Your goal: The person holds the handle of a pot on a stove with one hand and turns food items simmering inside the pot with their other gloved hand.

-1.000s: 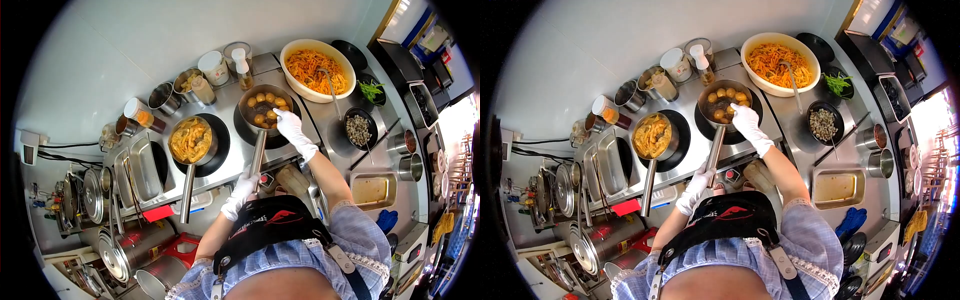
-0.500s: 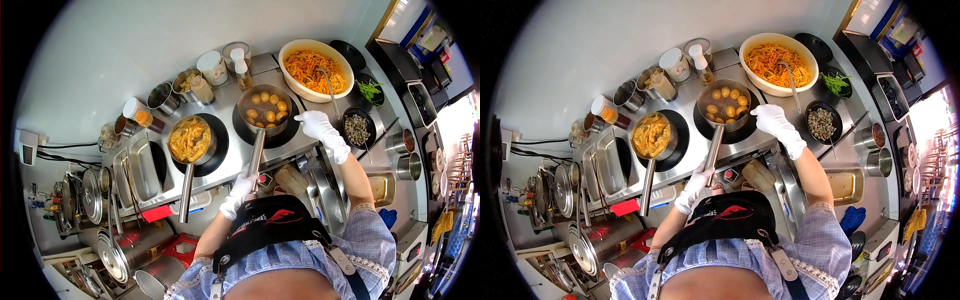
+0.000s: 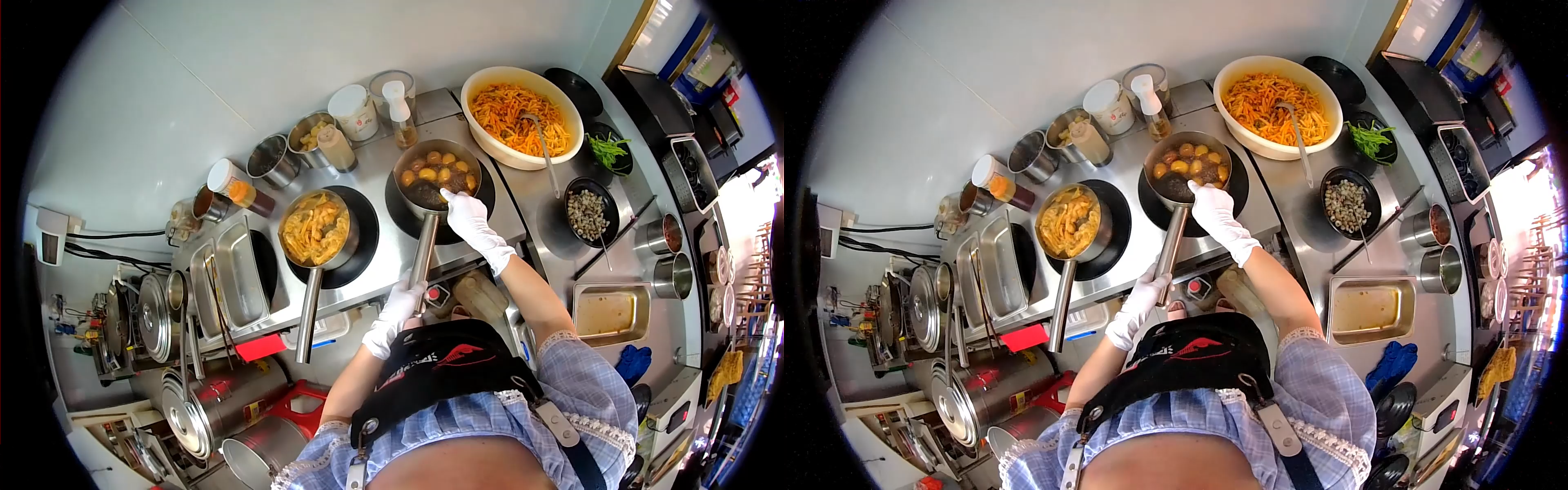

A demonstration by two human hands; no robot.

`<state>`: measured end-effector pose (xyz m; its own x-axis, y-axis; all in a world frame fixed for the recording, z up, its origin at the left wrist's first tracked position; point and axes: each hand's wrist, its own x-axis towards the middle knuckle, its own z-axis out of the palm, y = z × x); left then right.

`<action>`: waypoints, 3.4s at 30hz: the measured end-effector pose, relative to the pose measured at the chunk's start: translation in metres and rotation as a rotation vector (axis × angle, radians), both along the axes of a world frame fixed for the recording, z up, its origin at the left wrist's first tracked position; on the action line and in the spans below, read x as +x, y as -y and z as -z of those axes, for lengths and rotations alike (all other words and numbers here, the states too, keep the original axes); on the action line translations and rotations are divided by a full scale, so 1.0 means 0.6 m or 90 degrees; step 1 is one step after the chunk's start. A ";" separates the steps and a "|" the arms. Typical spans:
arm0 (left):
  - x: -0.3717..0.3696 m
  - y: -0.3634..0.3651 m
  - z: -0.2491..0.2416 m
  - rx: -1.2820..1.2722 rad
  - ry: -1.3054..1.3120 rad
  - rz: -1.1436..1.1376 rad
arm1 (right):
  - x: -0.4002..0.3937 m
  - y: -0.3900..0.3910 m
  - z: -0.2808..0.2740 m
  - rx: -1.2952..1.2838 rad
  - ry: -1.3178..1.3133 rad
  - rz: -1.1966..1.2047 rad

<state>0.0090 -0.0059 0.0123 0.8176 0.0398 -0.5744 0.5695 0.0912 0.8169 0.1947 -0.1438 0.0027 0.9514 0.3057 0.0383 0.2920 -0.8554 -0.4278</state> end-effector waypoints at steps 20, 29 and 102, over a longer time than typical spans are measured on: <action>-0.001 0.002 -0.004 -0.035 0.001 -0.013 | 0.007 0.112 -0.115 -0.172 -0.106 -0.122; 0.000 0.001 -0.005 -0.020 0.002 -0.017 | -0.012 0.005 -0.004 -0.043 0.033 -0.084; -0.013 0.023 -0.039 0.071 -0.032 0.007 | 0.058 0.104 -0.089 -0.009 0.068 -0.006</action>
